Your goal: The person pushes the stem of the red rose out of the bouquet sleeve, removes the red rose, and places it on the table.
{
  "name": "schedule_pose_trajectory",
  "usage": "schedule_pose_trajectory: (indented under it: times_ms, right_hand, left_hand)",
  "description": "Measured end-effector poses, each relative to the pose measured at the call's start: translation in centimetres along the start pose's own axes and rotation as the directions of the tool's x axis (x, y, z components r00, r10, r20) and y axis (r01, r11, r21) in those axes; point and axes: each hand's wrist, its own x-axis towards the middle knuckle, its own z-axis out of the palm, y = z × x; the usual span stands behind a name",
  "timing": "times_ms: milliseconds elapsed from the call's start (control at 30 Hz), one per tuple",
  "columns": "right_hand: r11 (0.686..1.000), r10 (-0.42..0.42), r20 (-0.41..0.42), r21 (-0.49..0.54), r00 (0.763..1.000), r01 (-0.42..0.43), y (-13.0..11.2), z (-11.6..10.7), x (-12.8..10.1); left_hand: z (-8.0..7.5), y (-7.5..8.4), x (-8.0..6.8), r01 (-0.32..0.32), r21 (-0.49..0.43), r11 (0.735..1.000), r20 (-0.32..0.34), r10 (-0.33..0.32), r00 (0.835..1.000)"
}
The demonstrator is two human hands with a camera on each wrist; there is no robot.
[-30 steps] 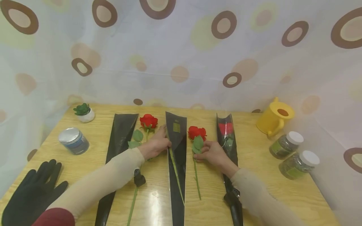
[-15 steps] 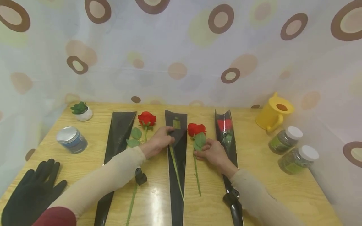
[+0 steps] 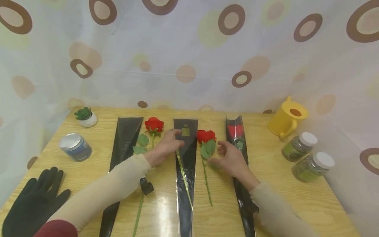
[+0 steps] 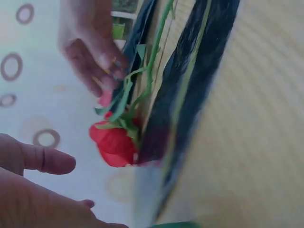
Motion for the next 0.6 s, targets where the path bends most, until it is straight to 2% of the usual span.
schedule_pose_trajectory:
  times_ms: [100, 167, 267, 333, 367, 433, 533, 600]
  right_hand:
    - [0.999, -0.036, -0.018, -0.032, 0.999, 0.035, -0.4, -1.9, -0.2]
    - [0.998, -0.042, -0.012, -0.043, 0.999, 0.042, -0.7, -3.3, 0.0]
    - [0.994, -0.037, 0.014, -0.099, 0.999, 0.038, -0.7, -5.3, 0.5]
    - [0.986, -0.035, 0.037, -0.162, 0.999, 0.041, -0.3, -6.5, 1.1]
    - [0.982, -0.031, 0.052, -0.184, 0.998, 0.04, 0.1, -7.0, 1.3]
    - [0.97, -0.027, 0.07, -0.238, 0.997, 0.043, 1.0, -7.9, 1.9]
    - [0.95, -0.003, 0.089, -0.31, 0.996, 0.031, 2.7, -8.6, 2.6]
    - [0.936, 0.025, 0.088, -0.353, 0.996, 0.007, 3.8, -8.6, 3.0]
  left_hand:
    - [0.4, 1.3, -0.8, -0.087, 0.059, 0.994, 0.004, 0.087, 0.996]
    - [1.0, 2.1, -1.5, -0.143, 0.073, 0.987, 0.044, 0.14, 0.989]
    - [2.4, 3.1, -2.4, -0.192, 0.117, 0.974, 0.169, 0.171, 0.971]
    - [3.5, 3.6, -2.8, -0.194, 0.157, 0.968, 0.266, 0.148, 0.953]
    - [4.1, 3.9, -2.9, -0.187, 0.174, 0.967, 0.315, 0.125, 0.941]
    - [5.4, 4.3, -3.0, -0.141, 0.148, 0.979, 0.405, 0.07, 0.912]
    - [7.2, 4.6, -2.9, 0.017, 0.038, 0.999, 0.48, -0.033, 0.876]
    - [8.4, 4.5, -2.9, 0.125, -0.036, 0.992, 0.499, -0.09, 0.862]
